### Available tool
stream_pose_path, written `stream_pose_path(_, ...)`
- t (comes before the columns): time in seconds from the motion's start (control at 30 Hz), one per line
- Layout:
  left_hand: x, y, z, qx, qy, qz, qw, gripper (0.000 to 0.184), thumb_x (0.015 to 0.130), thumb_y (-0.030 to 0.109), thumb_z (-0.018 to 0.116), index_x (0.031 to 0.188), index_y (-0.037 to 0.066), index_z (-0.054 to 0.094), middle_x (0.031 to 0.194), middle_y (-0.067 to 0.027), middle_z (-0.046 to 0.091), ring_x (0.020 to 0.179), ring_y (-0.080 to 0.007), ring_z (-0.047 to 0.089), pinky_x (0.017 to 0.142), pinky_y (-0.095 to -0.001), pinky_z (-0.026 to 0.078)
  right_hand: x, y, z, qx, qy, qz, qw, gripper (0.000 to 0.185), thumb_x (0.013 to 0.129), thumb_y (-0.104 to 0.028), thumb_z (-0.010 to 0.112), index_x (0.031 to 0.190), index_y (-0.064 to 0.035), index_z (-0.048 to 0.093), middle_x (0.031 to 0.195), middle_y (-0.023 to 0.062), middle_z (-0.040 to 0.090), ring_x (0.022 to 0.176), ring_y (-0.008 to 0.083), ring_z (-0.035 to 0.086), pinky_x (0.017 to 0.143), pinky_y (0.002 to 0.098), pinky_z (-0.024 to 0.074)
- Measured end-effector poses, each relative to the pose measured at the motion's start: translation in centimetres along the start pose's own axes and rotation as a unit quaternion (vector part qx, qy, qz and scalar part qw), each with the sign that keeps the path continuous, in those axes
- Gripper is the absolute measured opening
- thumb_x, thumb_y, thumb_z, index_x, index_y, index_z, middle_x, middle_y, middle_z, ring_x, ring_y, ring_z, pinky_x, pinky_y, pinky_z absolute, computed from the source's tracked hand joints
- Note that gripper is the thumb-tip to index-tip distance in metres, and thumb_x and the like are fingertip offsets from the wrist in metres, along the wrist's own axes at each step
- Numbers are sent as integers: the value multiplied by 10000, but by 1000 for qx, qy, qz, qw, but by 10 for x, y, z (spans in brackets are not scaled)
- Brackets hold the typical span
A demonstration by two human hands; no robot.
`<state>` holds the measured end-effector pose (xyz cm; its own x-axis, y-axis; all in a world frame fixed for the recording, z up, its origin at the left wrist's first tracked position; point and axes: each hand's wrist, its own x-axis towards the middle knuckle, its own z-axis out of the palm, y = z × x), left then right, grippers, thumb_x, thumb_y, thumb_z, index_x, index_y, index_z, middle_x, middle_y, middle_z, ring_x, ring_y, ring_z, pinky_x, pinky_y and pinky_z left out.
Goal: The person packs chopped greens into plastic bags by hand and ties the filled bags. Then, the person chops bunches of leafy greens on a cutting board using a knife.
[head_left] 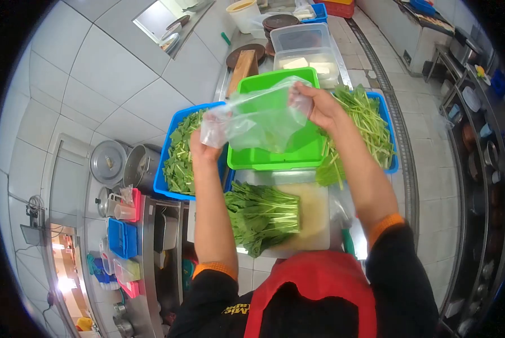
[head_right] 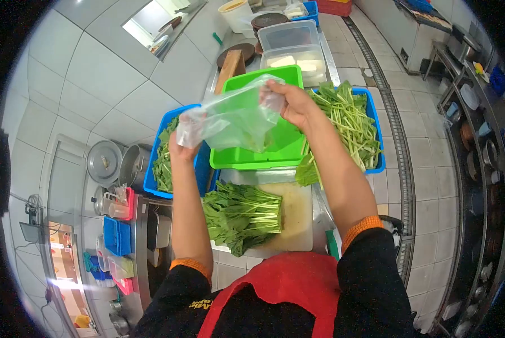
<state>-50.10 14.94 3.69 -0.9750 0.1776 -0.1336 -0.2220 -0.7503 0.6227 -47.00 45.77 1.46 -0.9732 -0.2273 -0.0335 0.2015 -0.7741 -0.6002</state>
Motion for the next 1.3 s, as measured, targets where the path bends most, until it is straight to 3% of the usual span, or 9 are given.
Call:
stream_pose_path(0.07, 0, -5, 0, 38, 58, 45, 997, 357, 977, 78, 408, 1282, -83, 501, 1222, -248, 589, 1088, -379, 612, 984, -533, 506, 15, 14, -20, 88, 30, -38, 995, 127, 993, -110, 486, 1014, -32, 584, 853, 70, 650, 744, 191, 649, 726, 355, 580)
stream_pose_path(0.2, 14, -6, -41, -105, -299, -29, 948, 431, 1022, 198, 348, 1379, -26, 441, 1301, -266, 542, 1154, -411, 567, 999, -547, 476, 23, 14, -21, 270, 5, -54, 961, 109, 980, -109, 484, 904, -72, 553, 732, 15, 552, 577, 136, 511, 518, 274, 457)
stream_pose_path(0.47, -8, 24, 7, 239, -14, -24, 971, 560, 971, 376, 572, 1403, 39, 459, 1267, -198, 592, 1112, -329, 610, 960, -495, 498, 9, -17, 9, 64, 4, -4, 998, 103, 948, -156, 561, 872, -88, 551, 715, -15, 523, 516, 82, 416, 428, 215, 300)
stream_pose_path(0.6, -9, 31, 20, 708, 11, 83, 701, 570, 797, 461, 754, 1173, 44, 660, 1084, -171, 694, 973, -309, 676, 824, -453, 536, 8, -20, 51, -151, -38, -25, 988, 127, 881, -134, 659, 962, -63, 591, 794, 3, 594, 617, 121, 521, 538, 265, 420)
stream_pose_path(0.67, -14, 29, 37, 893, 43, 114, 433, 433, 770, 404, 757, 1027, 57, 721, 918, -194, 715, 887, -359, 689, 790, -448, 536, 12, -24, 64, -254, -10, -68, 965, 195, 845, -121, 693, 1006, -46, 613, 845, 14, 632, 676, 142, 573, 595, 297, 470)
stream_pose_path(0.77, 3, 20, 16, 931, 58, 8, 359, 322, 796, 359, 706, 905, 56, 718, 840, -212, 693, 844, -404, 671, 794, -461, 532, 22, -25, 58, -608, -27, -11, 793, 284, 777, -101, 763, 1016, -29, 628, 865, 63, 661, 804, 187, 621, 663, 336, 489)
stream_pose_path(1.0, 9, -1, -5, 854, 100, 213, 463, 256, 836, 257, 598, 848, 5, 637, 833, -260, 665, 815, -435, 644, 748, -495, 511, 35, -54, 76, -796, 31, -154, 585, 395, 824, -315, 686, 997, 40, 694, 984, 248, 687, 944, 383, 658, 820, 420, 508)
stream_pose_path(1.07, 15, 2, -1, 817, 108, 216, 523, 237, 853, 244, 595, 874, 9, 619, 840, -232, 668, 785, -395, 649, 727, -472, 512, 33, -54, 79, -680, 68, -130, 718, 405, 876, -342, 637, 989, 43, 689, 956, 239, 690, 913, 388, 662, 797, 426, 508)
stream_pose_path(1.3, 9, 22, 10, 569, 6, 33, 821, 231, 976, 277, 569, 1059, 61, 583, 985, -48, 662, 849, -148, 640, 748, -311, 515, 21, -63, 59, -570, 176, -87, 798, 443, 924, -376, 562, 981, 44, 691, 966, 251, 683, 944, 377, 655, 810, 433, 487)
